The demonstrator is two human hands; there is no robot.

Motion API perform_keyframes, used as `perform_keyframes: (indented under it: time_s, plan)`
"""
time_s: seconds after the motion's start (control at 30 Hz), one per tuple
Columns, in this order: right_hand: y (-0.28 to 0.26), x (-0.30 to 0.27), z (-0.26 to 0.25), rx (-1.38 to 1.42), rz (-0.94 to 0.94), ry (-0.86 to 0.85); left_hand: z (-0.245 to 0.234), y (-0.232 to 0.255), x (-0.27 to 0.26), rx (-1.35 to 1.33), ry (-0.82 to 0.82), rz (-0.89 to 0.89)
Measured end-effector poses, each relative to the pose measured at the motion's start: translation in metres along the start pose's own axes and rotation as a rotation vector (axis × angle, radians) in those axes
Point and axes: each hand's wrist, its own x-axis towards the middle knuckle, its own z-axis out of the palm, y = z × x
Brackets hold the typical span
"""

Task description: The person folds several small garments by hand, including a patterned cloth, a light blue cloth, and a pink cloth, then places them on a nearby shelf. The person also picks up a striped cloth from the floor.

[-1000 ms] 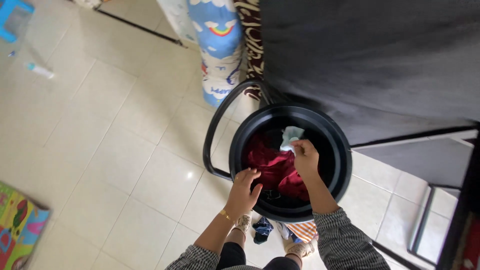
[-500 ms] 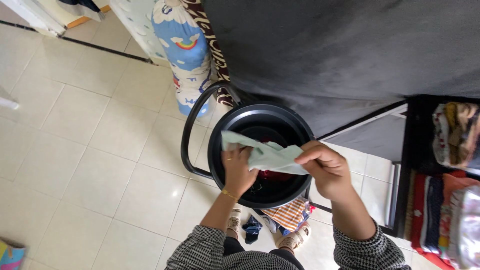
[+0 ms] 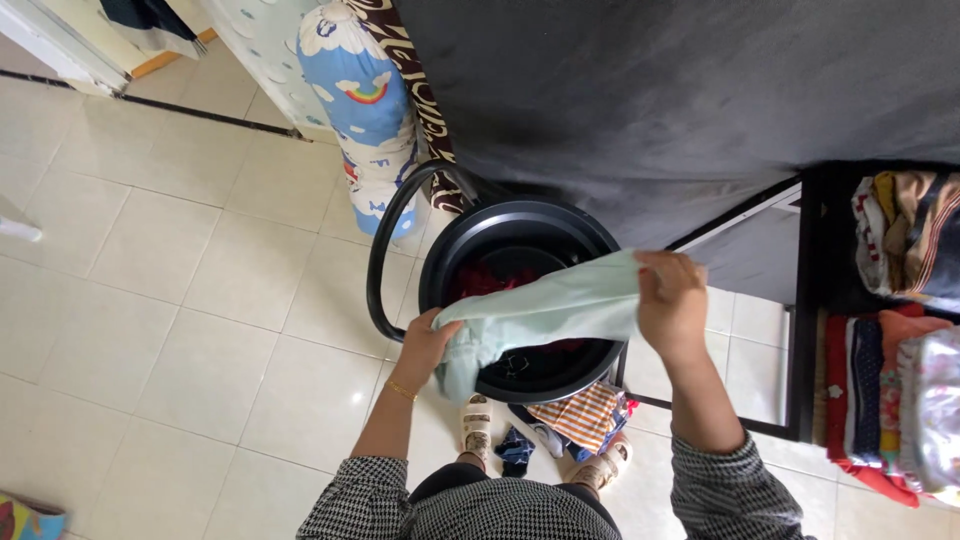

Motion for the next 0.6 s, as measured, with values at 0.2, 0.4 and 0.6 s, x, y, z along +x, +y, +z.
perform_keyframes:
  time_s: [0.2, 0.4, 0.6]
  plan:
    - [-0.047, -0.06, 0.063, -0.184, 0.292, -0.525, 0.021, 0.039, -0.025, -0.502, -0.187, -0.194]
    - [-0.029, -0.122, 0.11, 0.015, 0.241, -0.652, 0.023, 0.061, -0.034, -0.405, -0.514, -0.194]
    - [-0.018, -0.094, 0.09, 0.091, 0.359, -0.583, 0.011, 0.084, -0.034, -0.171, -0.719, 0.039]
